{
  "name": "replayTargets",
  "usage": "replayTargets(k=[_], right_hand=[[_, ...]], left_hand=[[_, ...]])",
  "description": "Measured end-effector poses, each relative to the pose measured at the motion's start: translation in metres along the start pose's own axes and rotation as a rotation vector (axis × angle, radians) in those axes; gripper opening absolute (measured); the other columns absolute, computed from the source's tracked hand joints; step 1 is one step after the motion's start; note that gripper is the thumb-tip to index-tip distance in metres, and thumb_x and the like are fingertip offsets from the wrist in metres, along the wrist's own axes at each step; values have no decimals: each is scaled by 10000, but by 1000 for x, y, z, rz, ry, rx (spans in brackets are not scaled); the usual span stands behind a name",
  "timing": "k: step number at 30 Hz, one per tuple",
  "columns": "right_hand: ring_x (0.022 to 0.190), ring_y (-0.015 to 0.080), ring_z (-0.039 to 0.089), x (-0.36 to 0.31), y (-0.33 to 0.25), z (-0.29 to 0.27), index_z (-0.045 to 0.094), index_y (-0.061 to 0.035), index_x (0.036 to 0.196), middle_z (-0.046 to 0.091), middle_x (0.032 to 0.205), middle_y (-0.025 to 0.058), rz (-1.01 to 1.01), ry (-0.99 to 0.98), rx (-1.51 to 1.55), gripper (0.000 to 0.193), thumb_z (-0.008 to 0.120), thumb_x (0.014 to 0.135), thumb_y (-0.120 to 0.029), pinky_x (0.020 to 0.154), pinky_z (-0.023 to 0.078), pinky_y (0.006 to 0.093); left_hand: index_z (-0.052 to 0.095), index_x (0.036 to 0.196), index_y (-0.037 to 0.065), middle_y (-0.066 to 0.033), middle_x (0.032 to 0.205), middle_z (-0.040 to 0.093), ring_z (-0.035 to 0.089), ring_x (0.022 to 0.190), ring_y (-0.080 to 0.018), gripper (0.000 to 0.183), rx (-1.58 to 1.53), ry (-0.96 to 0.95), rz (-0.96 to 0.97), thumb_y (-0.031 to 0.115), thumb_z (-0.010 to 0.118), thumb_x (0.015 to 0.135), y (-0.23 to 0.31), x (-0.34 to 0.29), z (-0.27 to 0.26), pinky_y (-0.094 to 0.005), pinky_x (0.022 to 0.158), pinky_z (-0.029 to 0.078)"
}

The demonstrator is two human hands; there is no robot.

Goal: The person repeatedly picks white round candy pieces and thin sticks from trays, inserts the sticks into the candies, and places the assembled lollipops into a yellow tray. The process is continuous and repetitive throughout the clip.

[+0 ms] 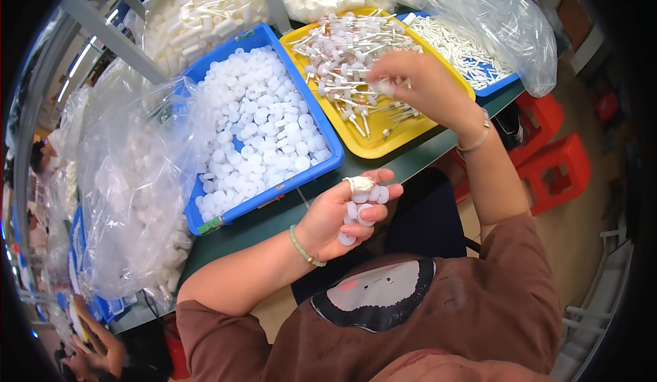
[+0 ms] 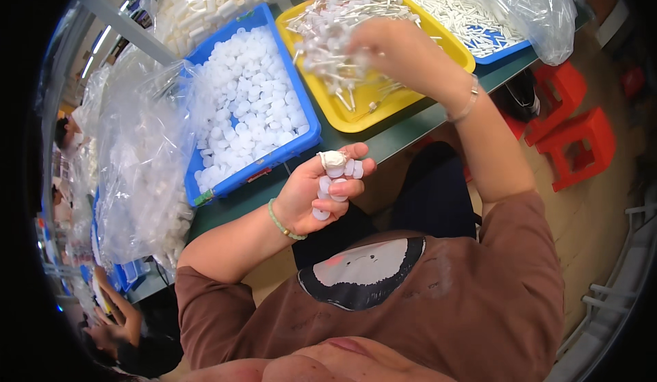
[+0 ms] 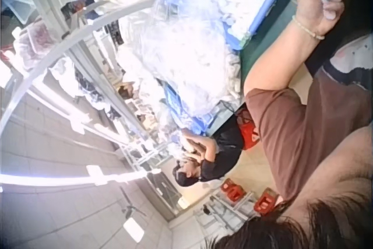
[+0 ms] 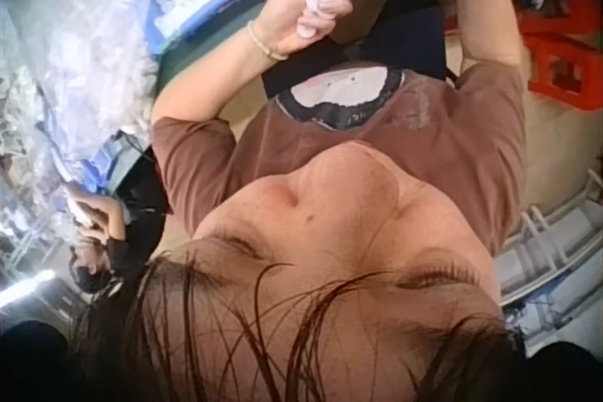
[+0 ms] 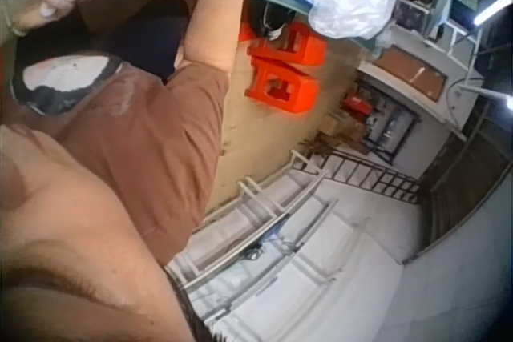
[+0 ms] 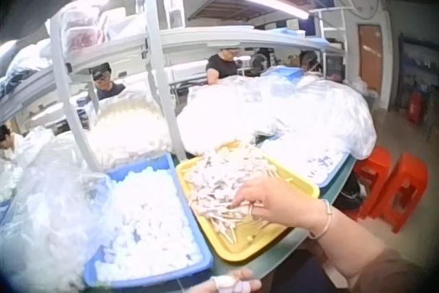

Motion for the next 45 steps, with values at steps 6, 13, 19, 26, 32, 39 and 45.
replayTargets(k=[6,13,19,26,32,39,45], right_hand=[[846,290,616,-21,4,32,692,-46,862,648,853,112,22,-446,-78,147,671,717,-62,778,481,371],[763,242,616,-15,20,33,659,-43,852,644,814,106,172,-491,70,113,664,787,-135,689,487,355],[780,124,579,-7,23,22,609,-20,908,616,819,46,127,-140,355,126,625,817,-106,719,469,275],[785,112,573,-41,-26,4,614,-6,983,611,915,58,142,227,569,171,571,818,-3,707,457,236],[654,89,487,-97,-63,7,619,-32,989,569,888,50,168,286,428,187,610,803,-11,547,391,214],[646,145,535,-102,-80,11,639,-56,921,602,825,54,148,337,261,181,713,756,-55,537,425,252],[668,196,582,-98,-122,44,641,-129,881,585,795,8,-93,363,166,275,798,656,-134,585,495,316]], left_hand=[[522,1175,58,-110,1242,486,511,751,-102,256,30,31,44,204,443,980,1,3,0,-163,444,458],[504,1211,61,-104,1243,478,581,984,-160,283,22,30,239,182,508,956,18,1,0,-230,685,601],[489,1237,59,-112,1315,461,597,990,-160,311,-36,34,203,155,528,944,18,1,9,-235,682,602],[498,1209,75,-98,1275,493,595,1009,-148,267,39,73,243,132,531,950,19,0,-6,-197,605,569],[493,1237,71,-52,1139,574,599,887,-91,284,175,142,254,151,514,965,17,-1,0,-143,512,496],[485,1217,105,-39,1077,530,505,774,-78,255,-40,-62,226,213,492,986,23,2,-4,-139,447,409],[502,1165,104,-66,1084,553,582,942,-152,216,-117,-85,284,216,503,980,23,8,-3,-226,662,544]])
Point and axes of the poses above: each hand's wrist, its own x-axis towards the middle knuckle, its own z-axis out of the palm, y = z × x, the point moved 8 cm from there along x, towards the middle knuckle
